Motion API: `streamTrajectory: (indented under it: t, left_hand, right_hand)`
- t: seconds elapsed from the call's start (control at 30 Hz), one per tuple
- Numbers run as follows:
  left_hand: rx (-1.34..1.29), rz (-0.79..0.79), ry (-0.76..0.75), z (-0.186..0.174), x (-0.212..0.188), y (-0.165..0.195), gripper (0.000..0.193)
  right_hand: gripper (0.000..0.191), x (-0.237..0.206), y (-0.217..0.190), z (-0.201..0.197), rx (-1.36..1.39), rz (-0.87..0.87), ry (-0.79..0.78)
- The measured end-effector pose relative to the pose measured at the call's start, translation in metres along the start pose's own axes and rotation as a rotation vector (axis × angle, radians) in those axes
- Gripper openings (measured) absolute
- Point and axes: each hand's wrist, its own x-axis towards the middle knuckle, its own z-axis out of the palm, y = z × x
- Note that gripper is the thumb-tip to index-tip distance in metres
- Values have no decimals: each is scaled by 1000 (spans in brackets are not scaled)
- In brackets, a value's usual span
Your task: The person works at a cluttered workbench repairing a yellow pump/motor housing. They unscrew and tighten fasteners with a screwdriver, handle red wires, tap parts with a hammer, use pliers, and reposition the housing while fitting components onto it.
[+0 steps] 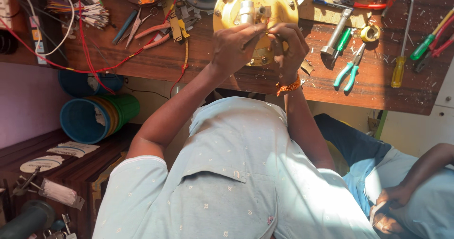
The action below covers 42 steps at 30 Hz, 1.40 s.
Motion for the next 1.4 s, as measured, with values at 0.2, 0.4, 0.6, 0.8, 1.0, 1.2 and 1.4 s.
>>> streamTrajectory:
  t: [0.2,0.4,0.6,0.8,1.0,1.2,1.4]
  left_hand:
    - [45,0,-8,0,-1,3,20]
    - [73,-38,-43,-1,-4,6,18]
    - [106,-62,-68,-5,0,6,17]
    - [97,-79,-87,-6,1,6,17]
    - [247,-76,-142,-4,3,16,21]
    - [259,-6,70,-14,-9,37,29]
    - [230,-66,52,-11,26,-1,30]
  right_hand:
    - [9,1,-4,3,-318,-193,36]
    - [5,1,-4,6,-337,-191,31]
    - [8,1,2,-11,178,203,-119]
    - [9,2,5,-15,187,293,-137]
    - [11,1,-4,-6,-149,-2,-44]
    - [8,7,-9,-4,-66,7,-37]
    - [22,-29,36,-53,241,187,184]
